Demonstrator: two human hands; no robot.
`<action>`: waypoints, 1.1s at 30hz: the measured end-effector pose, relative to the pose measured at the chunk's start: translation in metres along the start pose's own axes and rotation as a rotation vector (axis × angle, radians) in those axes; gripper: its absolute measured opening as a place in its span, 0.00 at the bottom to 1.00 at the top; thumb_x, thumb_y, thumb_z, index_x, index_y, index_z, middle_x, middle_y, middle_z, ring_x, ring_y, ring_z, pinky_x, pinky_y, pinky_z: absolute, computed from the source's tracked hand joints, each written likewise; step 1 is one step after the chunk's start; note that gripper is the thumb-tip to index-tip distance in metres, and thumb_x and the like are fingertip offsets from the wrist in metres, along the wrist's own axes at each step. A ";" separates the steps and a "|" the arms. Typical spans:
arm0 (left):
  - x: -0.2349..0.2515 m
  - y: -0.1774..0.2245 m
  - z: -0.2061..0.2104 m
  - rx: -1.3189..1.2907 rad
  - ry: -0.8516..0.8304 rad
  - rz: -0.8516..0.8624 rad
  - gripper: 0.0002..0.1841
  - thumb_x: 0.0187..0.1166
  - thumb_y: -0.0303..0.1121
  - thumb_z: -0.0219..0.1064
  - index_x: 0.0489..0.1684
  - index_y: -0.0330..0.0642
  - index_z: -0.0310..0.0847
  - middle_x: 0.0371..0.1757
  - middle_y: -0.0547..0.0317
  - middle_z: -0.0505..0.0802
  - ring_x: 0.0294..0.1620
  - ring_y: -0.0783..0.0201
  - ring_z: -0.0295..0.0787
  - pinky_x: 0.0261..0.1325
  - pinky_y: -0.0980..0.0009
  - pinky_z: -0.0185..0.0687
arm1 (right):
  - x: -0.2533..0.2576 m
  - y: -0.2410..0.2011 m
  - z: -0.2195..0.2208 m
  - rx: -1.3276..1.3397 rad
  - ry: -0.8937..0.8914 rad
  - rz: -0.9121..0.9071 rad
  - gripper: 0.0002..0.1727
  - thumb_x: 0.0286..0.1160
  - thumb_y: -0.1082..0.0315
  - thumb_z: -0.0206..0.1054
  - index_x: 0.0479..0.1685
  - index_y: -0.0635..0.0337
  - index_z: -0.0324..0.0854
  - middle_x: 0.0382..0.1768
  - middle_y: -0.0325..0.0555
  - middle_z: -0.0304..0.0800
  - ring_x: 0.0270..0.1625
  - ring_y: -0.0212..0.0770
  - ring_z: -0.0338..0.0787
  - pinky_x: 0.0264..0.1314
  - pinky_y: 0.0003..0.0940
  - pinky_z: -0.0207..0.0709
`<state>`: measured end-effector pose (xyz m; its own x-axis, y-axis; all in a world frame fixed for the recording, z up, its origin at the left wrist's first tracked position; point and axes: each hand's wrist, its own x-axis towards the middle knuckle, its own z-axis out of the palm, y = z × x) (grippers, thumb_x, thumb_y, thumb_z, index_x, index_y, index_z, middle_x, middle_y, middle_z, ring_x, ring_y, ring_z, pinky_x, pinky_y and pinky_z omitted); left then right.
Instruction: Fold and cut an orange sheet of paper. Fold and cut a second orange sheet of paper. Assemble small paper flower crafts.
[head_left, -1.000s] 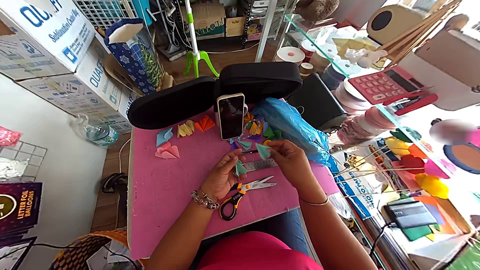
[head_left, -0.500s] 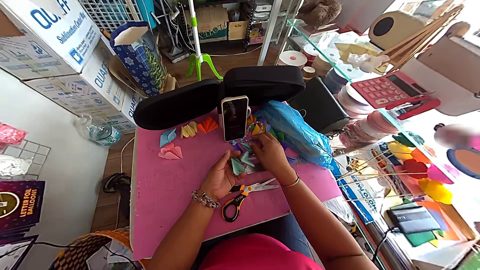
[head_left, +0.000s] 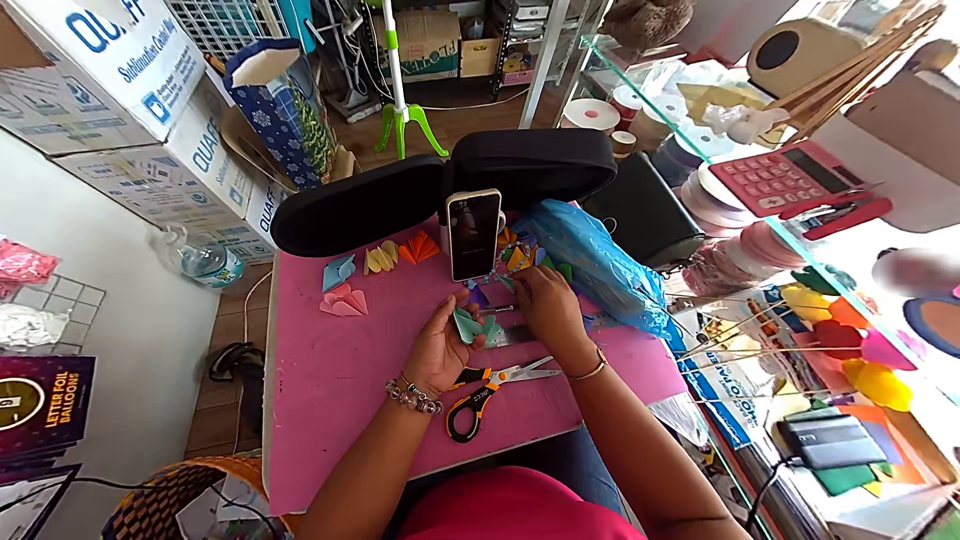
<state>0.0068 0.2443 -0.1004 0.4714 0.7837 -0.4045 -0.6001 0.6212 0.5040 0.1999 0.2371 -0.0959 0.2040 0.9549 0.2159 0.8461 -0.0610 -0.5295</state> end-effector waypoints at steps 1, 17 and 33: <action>0.000 0.000 0.001 -0.028 0.015 0.031 0.18 0.96 0.41 0.41 0.62 0.45 0.77 0.46 0.54 0.91 0.40 0.60 0.93 0.41 0.68 0.91 | -0.004 -0.003 -0.004 0.087 0.027 -0.001 0.12 0.83 0.68 0.62 0.50 0.66 0.90 0.48 0.57 0.92 0.54 0.55 0.91 0.61 0.52 0.83; -0.003 0.010 0.002 -0.138 0.082 0.113 0.17 0.95 0.40 0.42 0.55 0.43 0.76 0.39 0.55 0.91 0.32 0.65 0.93 0.33 0.73 0.91 | -0.051 -0.011 0.012 0.109 -0.131 -0.302 0.16 0.81 0.68 0.61 0.61 0.56 0.89 0.65 0.50 0.90 0.67 0.57 0.86 0.70 0.54 0.78; 0.034 0.070 -0.014 1.950 0.748 0.458 0.33 0.79 0.38 0.73 0.85 0.44 0.67 0.77 0.29 0.77 0.70 0.28 0.80 0.63 0.35 0.79 | -0.065 -0.009 0.023 0.087 -0.009 -0.384 0.08 0.77 0.69 0.66 0.41 0.59 0.91 0.49 0.51 0.95 0.57 0.57 0.91 0.58 0.50 0.84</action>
<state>-0.0286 0.3146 -0.0897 -0.0496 0.9979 0.0425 0.9271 0.0302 0.3737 0.1671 0.1819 -0.1241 -0.1241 0.9061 0.4044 0.8149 0.3256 -0.4795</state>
